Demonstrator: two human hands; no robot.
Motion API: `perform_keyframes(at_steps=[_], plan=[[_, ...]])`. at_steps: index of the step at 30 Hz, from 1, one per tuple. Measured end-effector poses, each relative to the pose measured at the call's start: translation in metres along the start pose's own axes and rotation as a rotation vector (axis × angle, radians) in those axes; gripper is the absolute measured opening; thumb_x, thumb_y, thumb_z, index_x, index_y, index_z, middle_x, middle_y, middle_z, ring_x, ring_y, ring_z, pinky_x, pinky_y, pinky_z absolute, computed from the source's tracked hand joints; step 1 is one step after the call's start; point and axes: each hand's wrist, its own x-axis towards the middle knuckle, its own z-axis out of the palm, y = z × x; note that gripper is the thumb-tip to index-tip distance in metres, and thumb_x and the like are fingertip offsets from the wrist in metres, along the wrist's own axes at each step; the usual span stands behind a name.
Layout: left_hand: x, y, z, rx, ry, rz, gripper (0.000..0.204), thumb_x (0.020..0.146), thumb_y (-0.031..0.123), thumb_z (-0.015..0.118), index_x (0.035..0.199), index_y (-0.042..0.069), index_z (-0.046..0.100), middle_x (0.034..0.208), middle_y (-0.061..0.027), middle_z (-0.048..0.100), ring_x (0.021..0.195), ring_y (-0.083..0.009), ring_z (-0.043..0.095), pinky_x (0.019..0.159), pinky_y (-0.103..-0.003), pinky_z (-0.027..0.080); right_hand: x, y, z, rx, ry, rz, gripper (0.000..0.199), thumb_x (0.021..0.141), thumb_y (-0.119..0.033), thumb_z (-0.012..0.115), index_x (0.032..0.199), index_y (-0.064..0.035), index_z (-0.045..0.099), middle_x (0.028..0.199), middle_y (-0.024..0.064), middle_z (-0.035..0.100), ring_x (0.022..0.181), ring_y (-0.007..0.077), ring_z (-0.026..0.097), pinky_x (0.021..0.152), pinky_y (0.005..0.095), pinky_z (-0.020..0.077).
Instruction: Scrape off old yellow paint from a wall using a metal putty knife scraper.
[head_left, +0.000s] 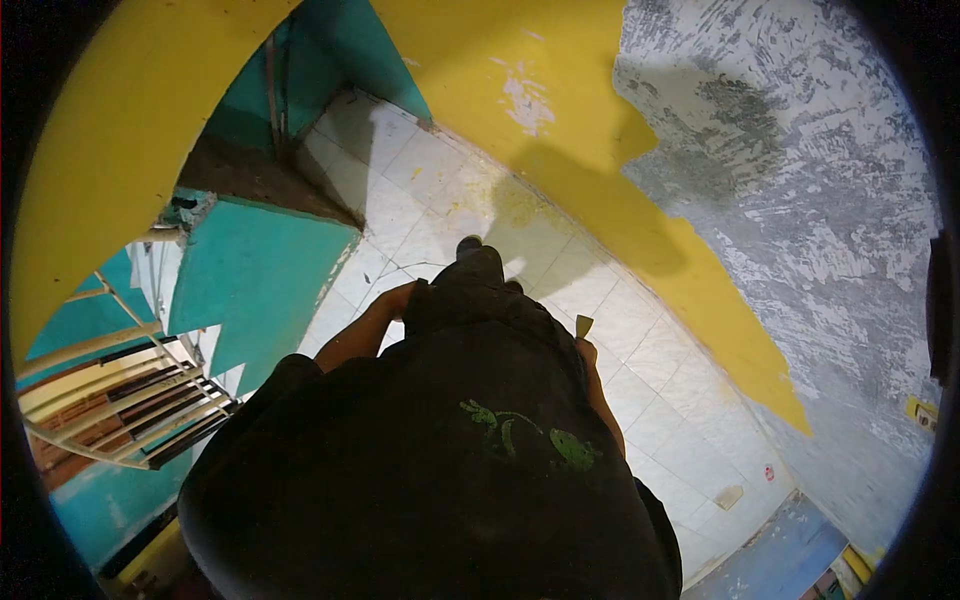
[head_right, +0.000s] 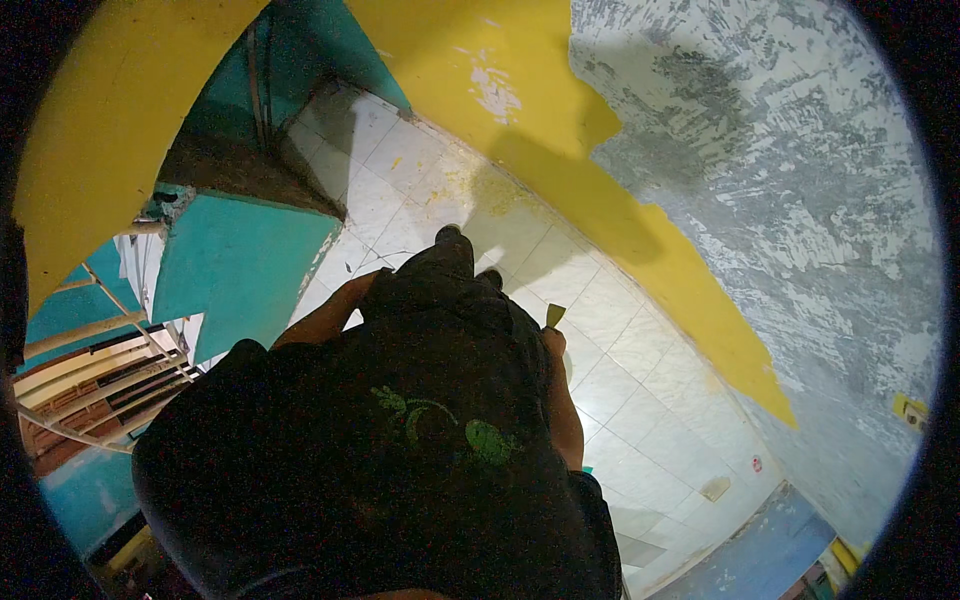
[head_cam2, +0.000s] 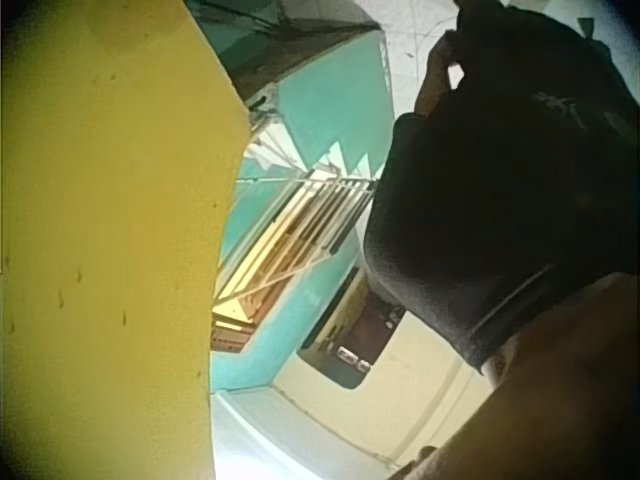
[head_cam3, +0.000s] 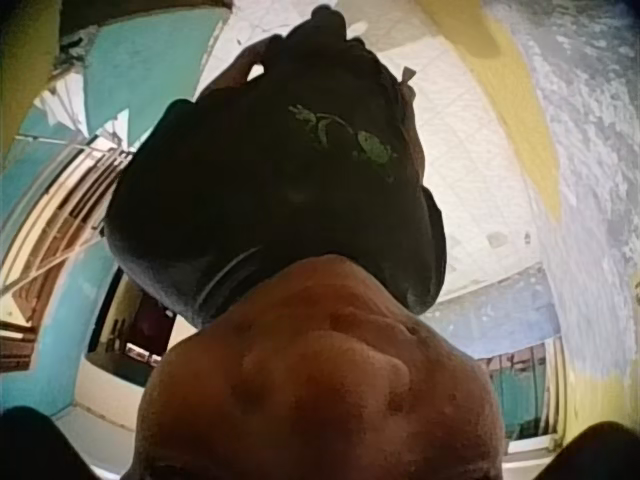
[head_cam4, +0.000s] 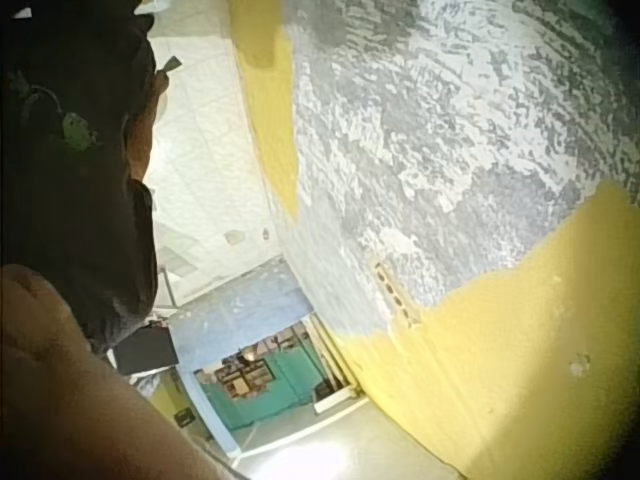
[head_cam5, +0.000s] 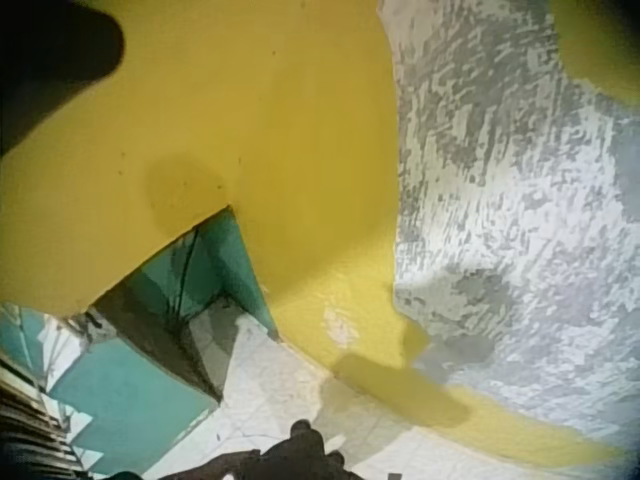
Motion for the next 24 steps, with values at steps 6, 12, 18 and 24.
perform_keyframes(at_steps=[6, 12, 18, 24], plan=[[0.019, -0.047, -0.065, 0.536, 0.098, 0.310, 0.036, 0.079, 0.012, 0.058, 0.114, 0.010, 0.052, 0.100, -0.0058, 0.060, 0.092, -0.0181, 0.055, 0.078, -0.031, 0.045, -0.011, 0.012, 0.006, 0.126, -0.019, -0.038, 0.031, 0.075, -0.031, 0.051, 0.084, -0.0048, 0.065, 0.085, 0.0165, 0.064, 0.084, 0.0344, 0.059, 0.073, 0.0395, 0.0460], [-0.015, 0.026, -0.106, -0.264, 0.788, 0.218, 0.032, 0.085, 0.020, 0.047, 0.113, 0.006, 0.051, 0.098, -0.0034, 0.060, 0.080, -0.0136, 0.055, 0.074, -0.028, 0.042, 0.009, 0.055, 0.057, 0.301, 0.040, 0.196, 0.034, 0.075, -0.032, 0.049, 0.084, -0.0034, 0.065, 0.082, 0.0164, 0.064, 0.082, 0.0320, 0.060, 0.071, 0.0395, 0.0456], [-0.063, 0.188, 0.002, -0.265, 0.725, 0.676, 0.025, 0.085, 0.027, 0.052, 0.092, 0.004, 0.059, 0.099, -0.0083, 0.060, 0.085, -0.0164, 0.055, 0.078, -0.028, 0.042, 0.025, 0.024, 0.020, 0.411, 0.042, 0.119, 0.038, 0.073, -0.034, 0.050, 0.088, -0.0020, 0.065, 0.083, 0.0177, 0.064, 0.081, 0.0310, 0.060, 0.072, 0.0385, 0.0449], [-0.103, 0.246, 0.085, -0.219, 0.070, 0.761, 0.024, 0.086, 0.026, 0.053, 0.091, 0.003, 0.059, 0.100, -0.0136, 0.058, 0.085, -0.0208, 0.057, 0.077, -0.031, 0.043, 0.013, 0.016, 0.015, 0.511, 0.165, 0.143, 0.039, 0.071, -0.033, 0.051, 0.087, -0.0006, 0.065, 0.085, 0.0187, 0.064, 0.081, 0.0316, 0.060, 0.072, 0.0375, 0.0449]])
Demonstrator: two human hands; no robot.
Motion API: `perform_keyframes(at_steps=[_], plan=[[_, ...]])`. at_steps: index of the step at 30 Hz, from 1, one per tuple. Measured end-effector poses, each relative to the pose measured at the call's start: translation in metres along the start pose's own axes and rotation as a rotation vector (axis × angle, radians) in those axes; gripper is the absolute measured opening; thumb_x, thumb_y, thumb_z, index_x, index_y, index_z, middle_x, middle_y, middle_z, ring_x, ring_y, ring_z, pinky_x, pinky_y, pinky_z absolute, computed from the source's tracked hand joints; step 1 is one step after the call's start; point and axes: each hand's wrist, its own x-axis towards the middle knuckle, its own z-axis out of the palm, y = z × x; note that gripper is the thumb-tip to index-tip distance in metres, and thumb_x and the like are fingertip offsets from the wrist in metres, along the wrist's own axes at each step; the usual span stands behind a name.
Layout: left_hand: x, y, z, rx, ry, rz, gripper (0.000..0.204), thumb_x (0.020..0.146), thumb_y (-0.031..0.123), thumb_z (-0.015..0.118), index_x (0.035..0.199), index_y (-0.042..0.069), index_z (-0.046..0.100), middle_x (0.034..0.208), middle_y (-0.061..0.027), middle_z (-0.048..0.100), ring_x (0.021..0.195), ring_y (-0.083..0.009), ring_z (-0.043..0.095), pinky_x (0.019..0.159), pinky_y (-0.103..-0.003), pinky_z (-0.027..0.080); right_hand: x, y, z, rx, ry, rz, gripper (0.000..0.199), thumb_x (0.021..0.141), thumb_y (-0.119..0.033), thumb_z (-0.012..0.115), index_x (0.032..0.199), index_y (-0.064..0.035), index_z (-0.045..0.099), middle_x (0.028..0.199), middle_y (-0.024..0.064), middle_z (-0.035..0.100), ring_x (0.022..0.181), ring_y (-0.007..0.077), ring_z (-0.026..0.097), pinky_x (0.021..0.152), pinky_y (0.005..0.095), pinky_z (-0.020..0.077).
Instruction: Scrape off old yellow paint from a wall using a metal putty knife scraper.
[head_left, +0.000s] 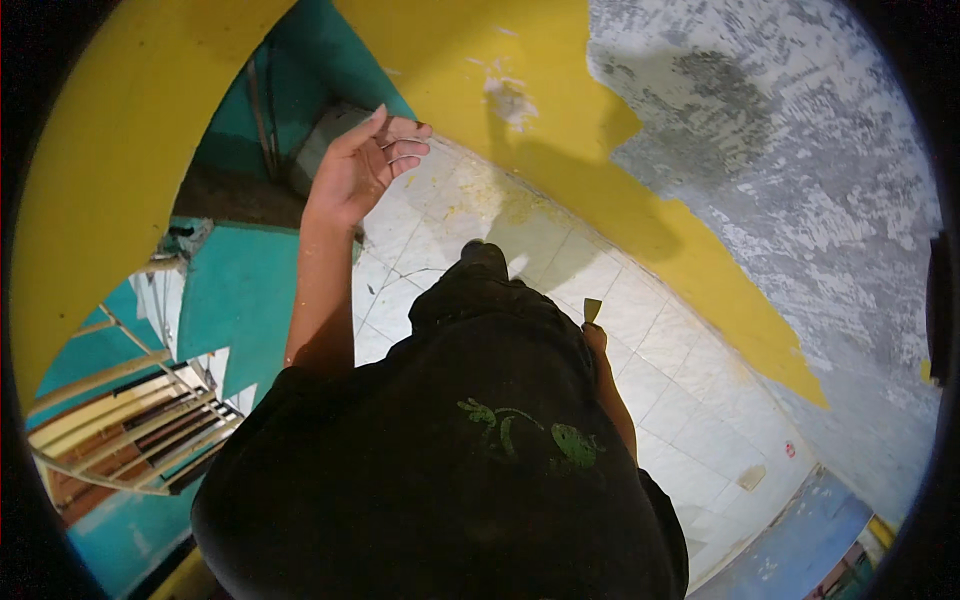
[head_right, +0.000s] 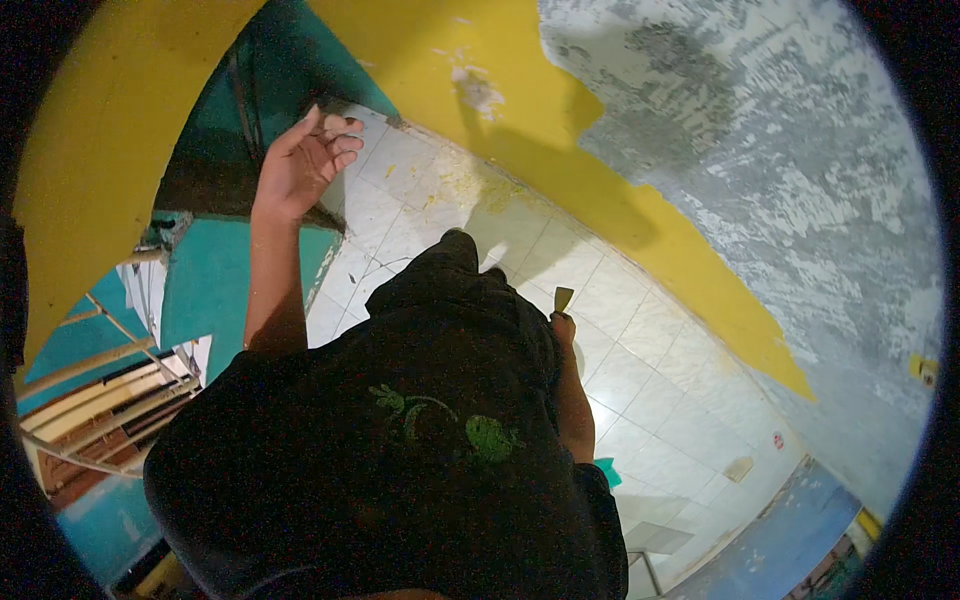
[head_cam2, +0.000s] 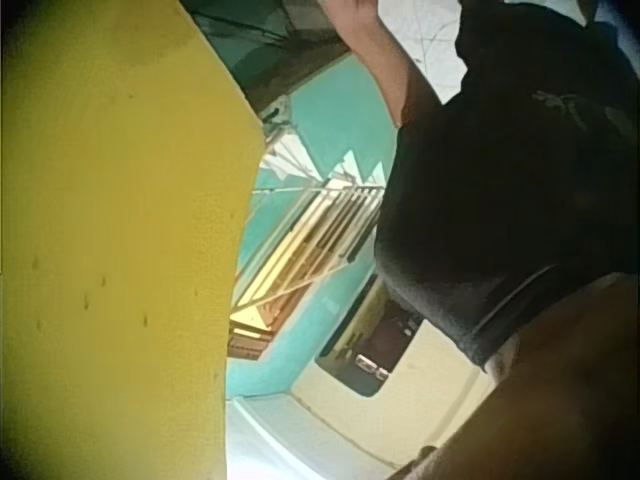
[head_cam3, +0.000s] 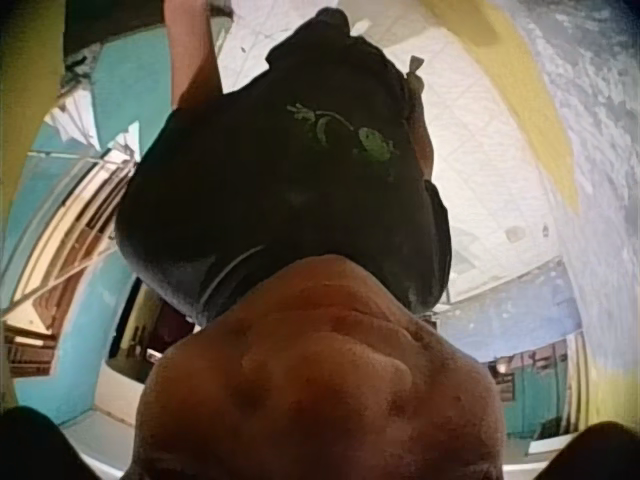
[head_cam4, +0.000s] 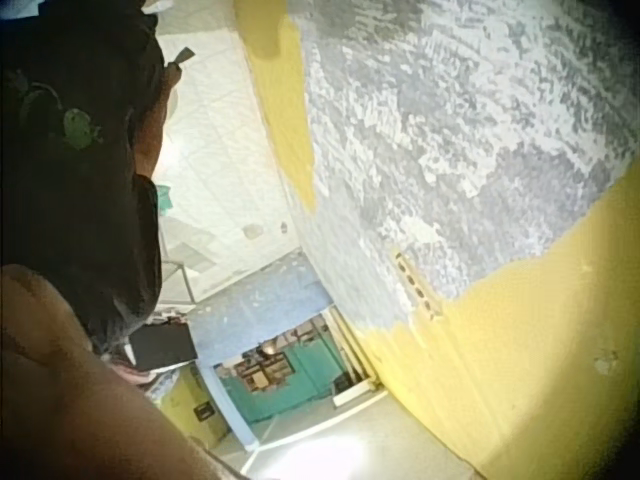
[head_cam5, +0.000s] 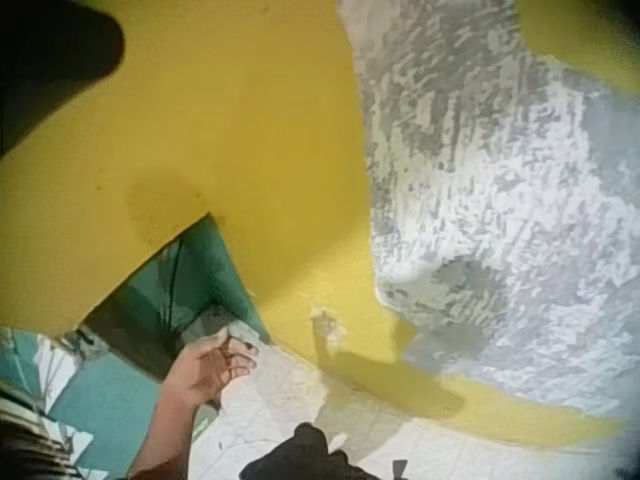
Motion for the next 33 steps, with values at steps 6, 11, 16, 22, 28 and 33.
perform_keyframes(at_steps=[6, 11, 16, 22, 28, 33], plan=[[0.009, -0.006, 0.063, 0.143, -0.235, 0.276, 0.025, 0.085, 0.031, 0.053, 0.085, 0.006, 0.057, 0.087, -0.0116, 0.057, 0.081, -0.0211, 0.055, 0.075, -0.030, 0.042, -0.044, -0.019, -0.025, -0.008, -0.069, 0.179, 0.035, 0.074, -0.030, 0.046, 0.089, -0.0042, 0.064, 0.086, 0.0214, 0.063, 0.084, 0.0345, 0.060, 0.072, 0.0405, 0.0455], [0.000, 0.009, 0.150, 0.024, -0.937, 0.355, 0.028, 0.079, 0.026, 0.061, 0.084, 0.000, 0.053, 0.092, -0.0162, 0.057, 0.080, -0.0207, 0.056, 0.072, -0.030, 0.044, -0.048, -0.054, -0.054, 0.050, 0.033, 0.176, 0.034, 0.074, -0.030, 0.047, 0.089, -0.0042, 0.064, 0.085, 0.0210, 0.063, 0.082, 0.0339, 0.060, 0.070, 0.0405, 0.0457], [-0.040, 0.025, 0.224, -0.086, -1.434, 0.183, 0.041, 0.078, 0.041, 0.060, 0.094, 0.003, 0.062, 0.087, -0.0135, 0.062, 0.067, -0.0219, 0.056, 0.053, -0.028, 0.039, -0.078, -0.067, -0.035, 0.092, 0.046, 0.190, 0.034, 0.075, -0.030, 0.047, 0.090, -0.0042, 0.064, 0.085, 0.0206, 0.063, 0.080, 0.0333, 0.060, 0.068, 0.0405, 0.0459], [-0.027, 0.078, 0.177, -0.215, -1.535, 0.048, 0.049, 0.075, 0.045, 0.062, 0.095, 0.000, 0.060, 0.072, -0.0092, 0.060, 0.058, -0.0204, 0.053, 0.050, -0.029, 0.037, -0.113, -0.071, -0.002, 0.159, 0.058, 0.239, 0.033, 0.075, -0.030, 0.048, 0.090, -0.0042, 0.063, 0.084, 0.0201, 0.063, 0.078, 0.0325, 0.060, 0.066, 0.0405, 0.0460], [-0.028, 0.052, 0.195, -0.257, -1.463, -0.021, 0.049, 0.075, 0.045, 0.062, 0.094, 0.000, 0.058, 0.070, -0.0087, 0.057, 0.056, -0.0190, 0.051, 0.049, -0.029, 0.036, -0.138, -0.058, 0.047, 0.165, -0.011, 0.252, 0.033, 0.076, -0.030, 0.048, 0.091, -0.0042, 0.063, 0.083, 0.0196, 0.063, 0.076, 0.0318, 0.060, 0.064, 0.0405, 0.0462], [-0.036, 0.039, 0.198, -0.272, -1.394, -0.050, 0.049, 0.074, 0.044, 0.063, 0.093, -0.001, 0.056, 0.069, -0.0083, 0.055, 0.055, -0.0179, 0.050, 0.049, -0.028, 0.036, -0.149, -0.066, 0.083, 0.157, -0.072, 0.235, 0.033, 0.076, -0.029, 0.049, 0.092, -0.0042, 0.063, 0.082, 0.0191, 0.063, 0.074, 0.0312, 0.060, 0.063, 0.0404, 0.0464]])
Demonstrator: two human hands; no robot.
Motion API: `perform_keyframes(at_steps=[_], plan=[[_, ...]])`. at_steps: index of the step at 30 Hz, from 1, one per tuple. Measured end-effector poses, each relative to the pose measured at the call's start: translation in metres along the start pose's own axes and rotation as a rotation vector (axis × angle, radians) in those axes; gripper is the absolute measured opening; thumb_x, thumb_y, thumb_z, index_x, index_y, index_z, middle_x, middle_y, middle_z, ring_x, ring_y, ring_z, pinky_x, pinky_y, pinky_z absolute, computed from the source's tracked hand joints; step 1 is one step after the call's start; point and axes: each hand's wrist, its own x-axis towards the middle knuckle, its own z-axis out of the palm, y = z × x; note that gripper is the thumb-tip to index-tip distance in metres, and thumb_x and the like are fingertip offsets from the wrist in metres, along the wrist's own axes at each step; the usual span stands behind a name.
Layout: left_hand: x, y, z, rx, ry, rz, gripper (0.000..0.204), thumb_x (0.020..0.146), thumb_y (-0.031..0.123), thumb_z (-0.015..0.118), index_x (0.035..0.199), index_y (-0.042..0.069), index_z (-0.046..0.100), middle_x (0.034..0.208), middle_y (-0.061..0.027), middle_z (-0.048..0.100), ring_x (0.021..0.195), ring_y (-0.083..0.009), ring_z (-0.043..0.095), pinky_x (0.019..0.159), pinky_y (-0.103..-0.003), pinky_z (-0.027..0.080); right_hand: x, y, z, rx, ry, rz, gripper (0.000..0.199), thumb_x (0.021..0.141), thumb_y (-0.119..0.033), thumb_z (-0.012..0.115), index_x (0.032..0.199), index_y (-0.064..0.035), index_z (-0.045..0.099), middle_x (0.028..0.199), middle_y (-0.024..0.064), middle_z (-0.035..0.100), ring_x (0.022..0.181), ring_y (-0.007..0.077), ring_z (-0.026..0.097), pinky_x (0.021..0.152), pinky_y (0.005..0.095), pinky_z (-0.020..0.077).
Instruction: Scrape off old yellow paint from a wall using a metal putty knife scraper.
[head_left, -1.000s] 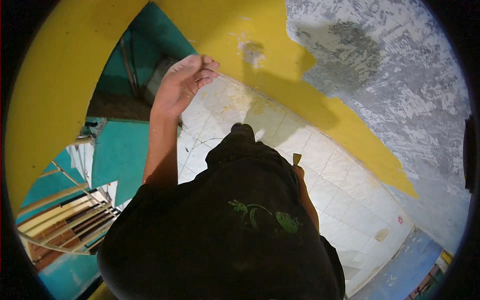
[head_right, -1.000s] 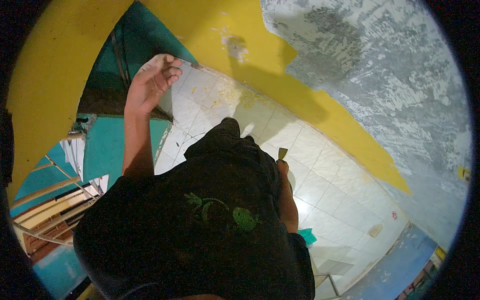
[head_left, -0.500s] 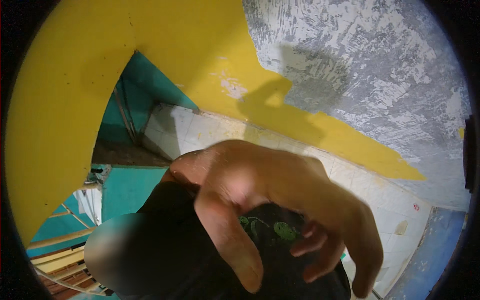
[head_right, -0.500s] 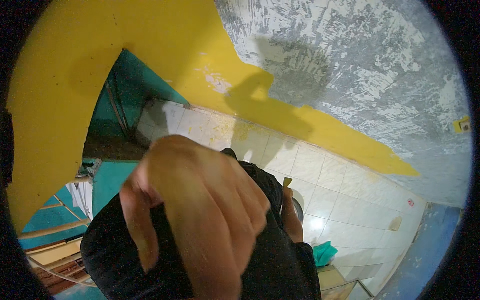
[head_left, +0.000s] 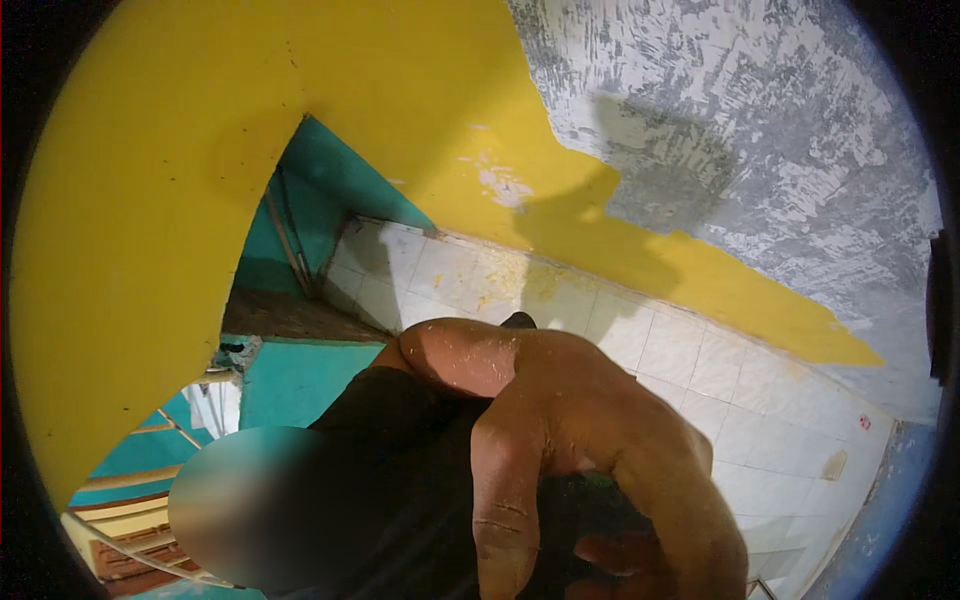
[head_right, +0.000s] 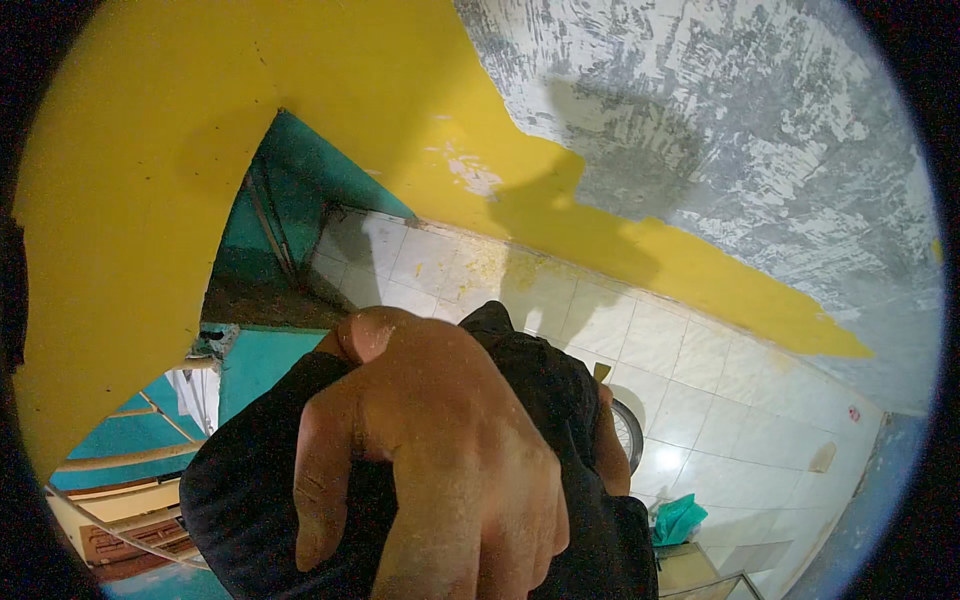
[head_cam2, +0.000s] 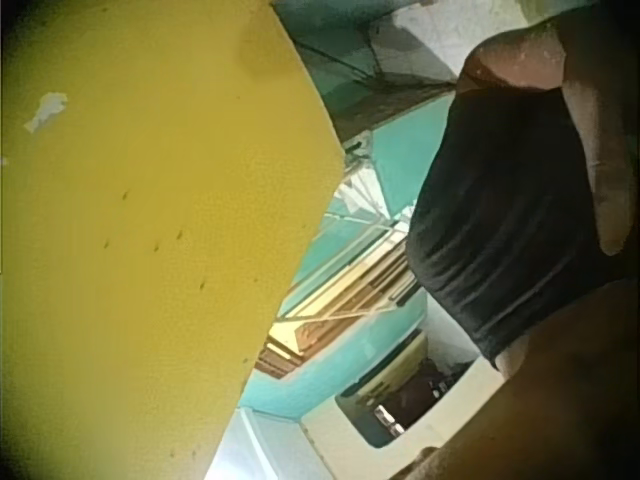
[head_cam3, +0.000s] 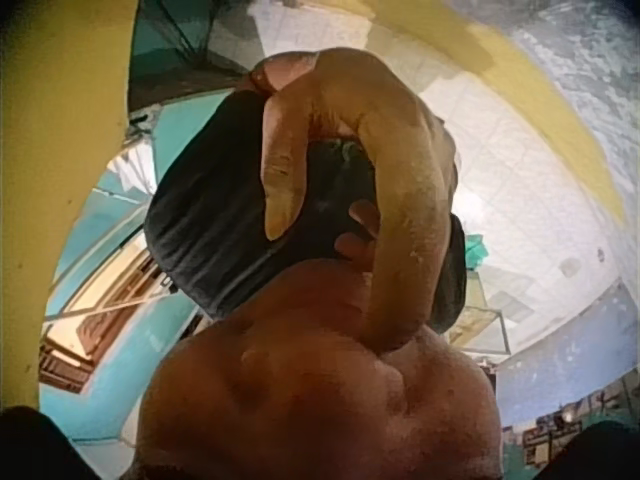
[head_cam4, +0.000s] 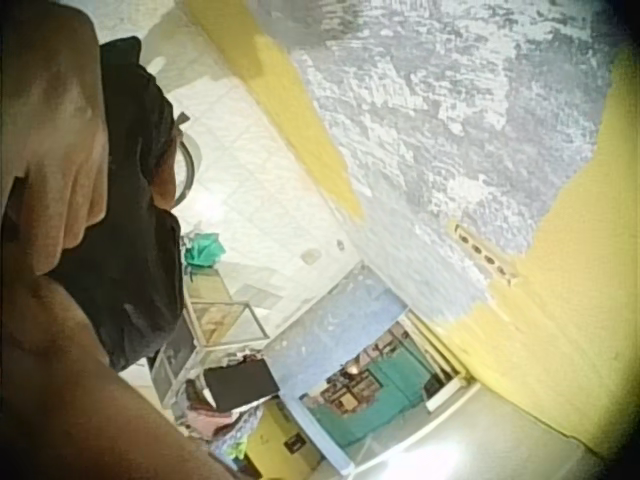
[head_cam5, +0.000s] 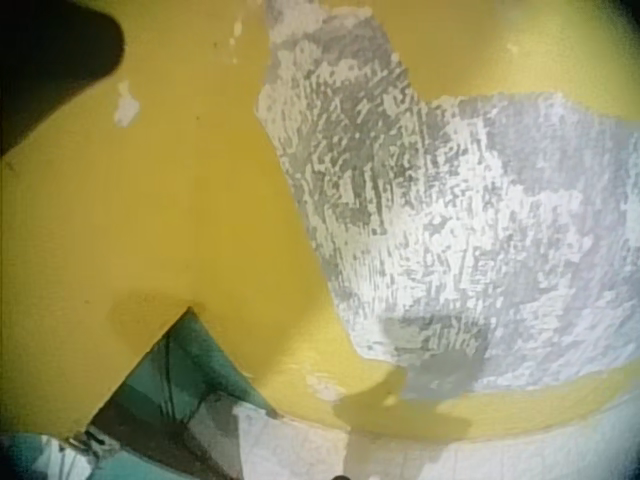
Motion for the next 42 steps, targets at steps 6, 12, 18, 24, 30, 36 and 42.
perform_keyframes(at_steps=[6, 12, 18, 24, 30, 36, 42], plan=[[-0.006, -0.017, 0.000, -0.067, 0.082, 0.047, 0.049, 0.074, 0.044, 0.064, 0.092, -0.001, 0.055, 0.066, -0.0077, 0.053, 0.054, -0.0166, 0.048, 0.048, -0.027, 0.036, -0.026, 0.032, 0.019, -0.057, -0.051, 0.026, 0.032, 0.077, -0.029, 0.049, 0.092, -0.0042, 0.062, 0.082, 0.0186, 0.063, 0.071, 0.0304, 0.061, 0.061, 0.0404, 0.0466], [-0.004, -0.036, -0.019, -0.165, 0.158, 0.096, 0.049, 0.073, 0.043, 0.064, 0.090, -0.002, 0.053, 0.064, -0.0072, 0.050, 0.052, -0.0152, 0.046, 0.047, -0.026, 0.035, -0.061, 0.075, 0.034, -0.108, -0.094, 0.082, 0.032, 0.077, -0.029, 0.050, 0.093, -0.0042, 0.062, 0.081, 0.0181, 0.063, 0.069, 0.0297, 0.061, 0.059, 0.0404, 0.0468], [0.004, -0.048, -0.038, -0.247, 0.183, 0.129, 0.050, 0.073, 0.043, 0.065, 0.089, -0.002, 0.051, 0.062, -0.0066, 0.048, 0.051, -0.0139, 0.045, 0.046, -0.025, 0.035, -0.073, 0.087, 0.046, -0.131, -0.098, 0.115, 0.031, 0.078, -0.029, 0.050, 0.094, -0.0043, 0.061, 0.080, 0.0176, 0.063, 0.067, 0.0289, 0.061, 0.057, 0.0404, 0.0470], [-0.001, -0.035, -0.055, -0.040, 0.227, 0.051, 0.045, 0.078, 0.039, 0.059, 0.092, -0.003, 0.049, 0.065, -0.0060, 0.048, 0.054, -0.0122, 0.045, 0.049, -0.023, 0.035, -0.027, 0.061, 0.004, -0.112, 0.040, 0.122, 0.031, 0.079, -0.029, 0.051, 0.094, -0.0043, 0.061, 0.079, 0.0171, 0.063, 0.064, 0.0282, 0.061, 0.055, 0.0403, 0.0472], [-0.117, -0.156, -0.199, 0.570, 1.064, -0.491, 0.020, 0.086, 0.020, 0.047, 0.098, 0.005, 0.052, 0.062, -0.0035, 0.050, 0.056, -0.0111, 0.049, 0.053, -0.025, 0.039, 0.109, 0.030, -0.045, -0.029, 0.276, 0.031, 0.031, 0.079, -0.029, 0.051, 0.095, -0.0043, 0.061, 0.078, 0.0166, 0.063, 0.062, 0.0274, 0.061, 0.053, 0.0403, 0.0474], [-0.173, -0.193, -0.214, 0.412, 1.375, -0.788, 0.041, 0.087, 0.045, 0.046, 0.091, 0.006, 0.057, 0.056, -0.0040, 0.050, 0.047, -0.0126, 0.050, 0.046, -0.026, 0.038, 0.026, -0.220, -0.143, 0.647, 0.108, -0.264, 0.023, 0.079, -0.009, 0.052, 0.101, -0.0035, 0.052, 0.055, 0.0045, 0.052, 0.044, 0.0125, 0.048, 0.038, 0.0269, 0.0380], [-0.090, -0.069, -0.248, 0.563, 1.258, -0.102, 0.034, 0.093, 0.036, 0.038, 0.090, 0.005, 0.052, 0.054, -0.0003, 0.042, 0.046, -0.0094, 0.039, 0.046, -0.025, 0.032, -0.046, -0.414, -0.196, 0.595, 0.140, -0.970, 0.031, 0.084, -0.008, 0.045, 0.115, -0.0036, 0.042, 0.066, 0.0082, 0.054, 0.051, 0.0133, 0.050, 0.047, 0.0267, 0.0416]])
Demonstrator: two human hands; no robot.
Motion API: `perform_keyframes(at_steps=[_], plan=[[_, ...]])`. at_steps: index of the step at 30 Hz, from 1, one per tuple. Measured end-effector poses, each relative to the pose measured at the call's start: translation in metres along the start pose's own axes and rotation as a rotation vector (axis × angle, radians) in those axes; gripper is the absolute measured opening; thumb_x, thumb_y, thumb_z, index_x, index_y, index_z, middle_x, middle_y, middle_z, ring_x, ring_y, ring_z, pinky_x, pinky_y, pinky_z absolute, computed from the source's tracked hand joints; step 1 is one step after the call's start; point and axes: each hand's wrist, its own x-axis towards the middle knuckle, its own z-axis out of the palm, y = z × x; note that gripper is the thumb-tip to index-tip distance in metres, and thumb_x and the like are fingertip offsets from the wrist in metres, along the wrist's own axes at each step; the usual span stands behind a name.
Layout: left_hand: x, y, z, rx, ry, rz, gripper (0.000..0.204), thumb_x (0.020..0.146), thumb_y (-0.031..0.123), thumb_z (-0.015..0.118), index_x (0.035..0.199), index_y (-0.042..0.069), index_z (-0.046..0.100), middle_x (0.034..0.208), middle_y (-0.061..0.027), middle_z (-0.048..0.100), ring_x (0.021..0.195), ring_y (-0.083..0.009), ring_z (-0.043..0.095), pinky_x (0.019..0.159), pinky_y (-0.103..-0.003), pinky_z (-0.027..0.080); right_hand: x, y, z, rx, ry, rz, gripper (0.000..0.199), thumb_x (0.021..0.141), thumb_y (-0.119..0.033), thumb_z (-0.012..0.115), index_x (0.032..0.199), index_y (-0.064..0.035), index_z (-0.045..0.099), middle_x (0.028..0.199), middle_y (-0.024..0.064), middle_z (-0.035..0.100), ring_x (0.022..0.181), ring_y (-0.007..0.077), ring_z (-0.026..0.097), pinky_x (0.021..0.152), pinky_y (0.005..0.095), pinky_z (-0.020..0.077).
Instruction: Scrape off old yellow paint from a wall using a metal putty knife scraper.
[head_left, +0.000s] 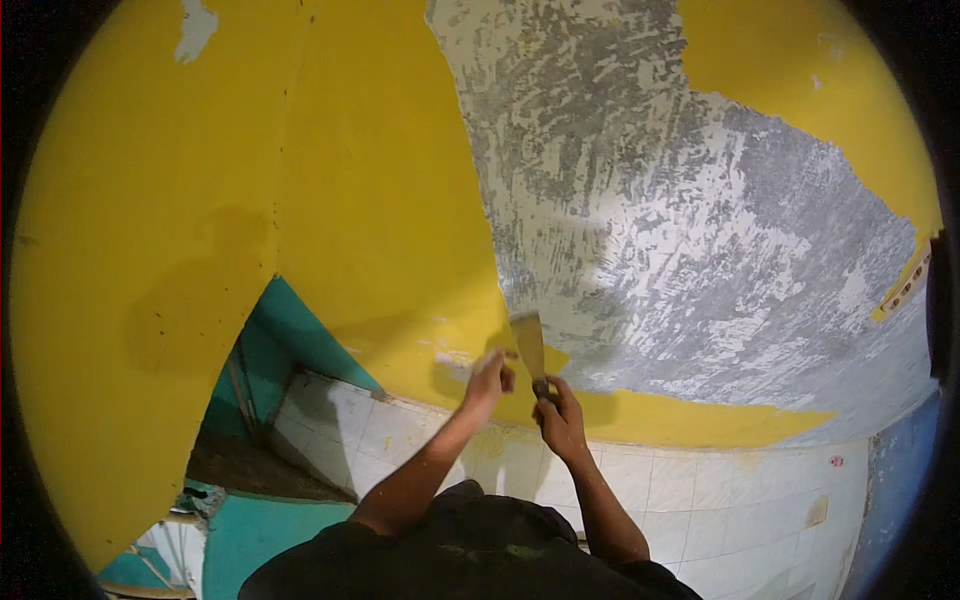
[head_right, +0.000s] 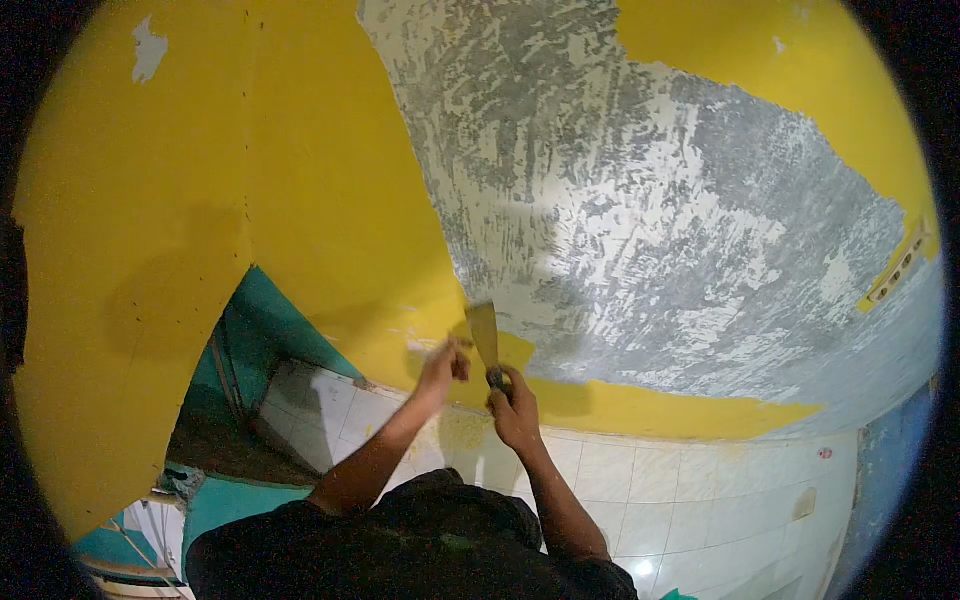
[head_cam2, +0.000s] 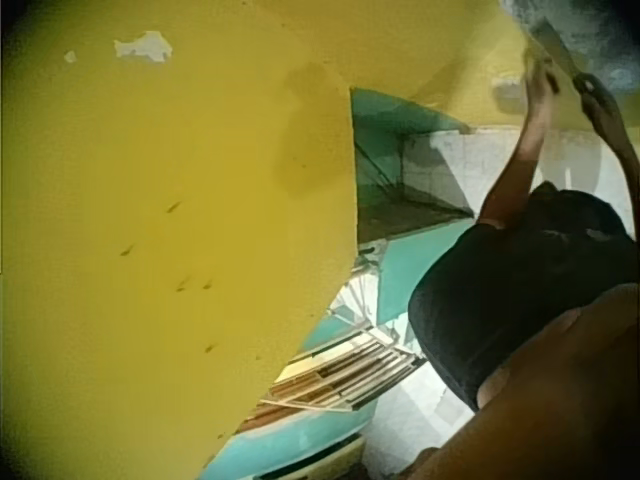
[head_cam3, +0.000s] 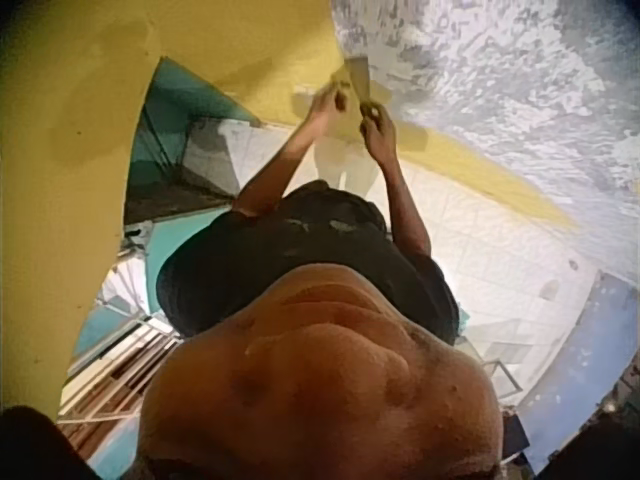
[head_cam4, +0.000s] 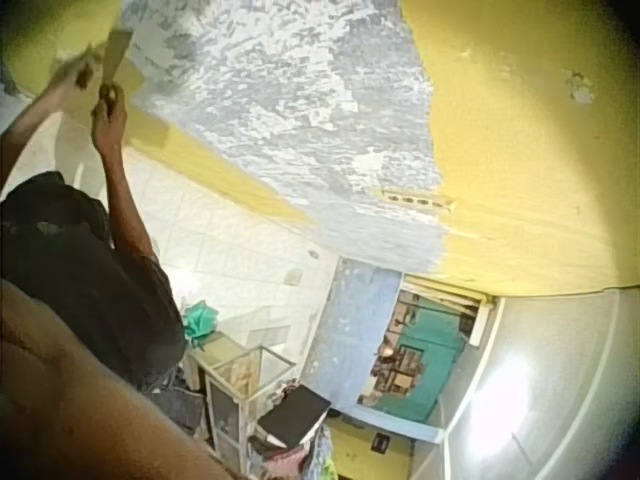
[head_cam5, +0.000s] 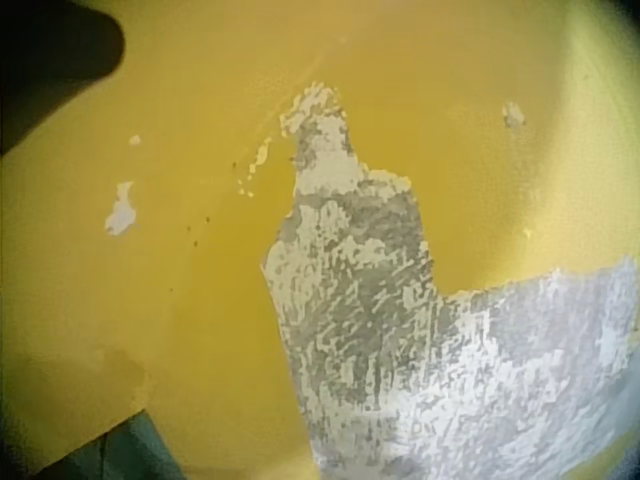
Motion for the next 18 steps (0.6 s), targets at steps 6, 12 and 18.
perform_keyframes(at_steps=[6, 12, 18], plan=[[0.024, 0.138, 0.010, 0.026, 0.084, 0.348, 0.029, 0.092, 0.031, 0.041, 0.078, 0.006, 0.049, 0.056, 0.0027, 0.039, 0.050, -0.0079, 0.037, 0.048, -0.023, 0.030, 0.061, -0.103, 0.075, 0.137, -0.145, -0.105, 0.037, 0.086, -0.004, 0.042, 0.120, -0.0017, 0.030, 0.078, 0.0096, 0.053, 0.052, 0.0108, 0.050, 0.046, 0.0240, 0.0416], [0.049, 0.169, 0.010, 0.046, -0.090, 0.484, 0.034, 0.092, 0.031, 0.043, 0.065, 0.010, 0.040, 0.057, 0.0050, 0.035, 0.053, -0.0044, 0.031, 0.048, -0.022, 0.026, 0.083, -0.121, 0.095, -0.043, 0.098, -0.375, 0.029, 0.083, -0.005, 0.047, 0.110, -0.0010, 0.038, 0.067, 0.0113, 0.057, 0.049, 0.0162, 0.053, 0.045, 0.0285, 0.0398], [0.055, 0.139, 0.013, 0.026, -0.166, 0.385, 0.035, 0.092, 0.032, 0.041, 0.064, 0.011, 0.038, 0.058, 0.0057, 0.033, 0.054, -0.0043, 0.030, 0.047, -0.022, 0.025, 0.083, -0.089, 0.085, 0.079, 0.121, -0.225, 0.025, 0.086, -0.008, 0.046, 0.109, -0.0007, 0.039, 0.061, 0.0069, 0.053, 0.047, 0.0116, 0.048, 0.044, 0.0259, 0.0376]])
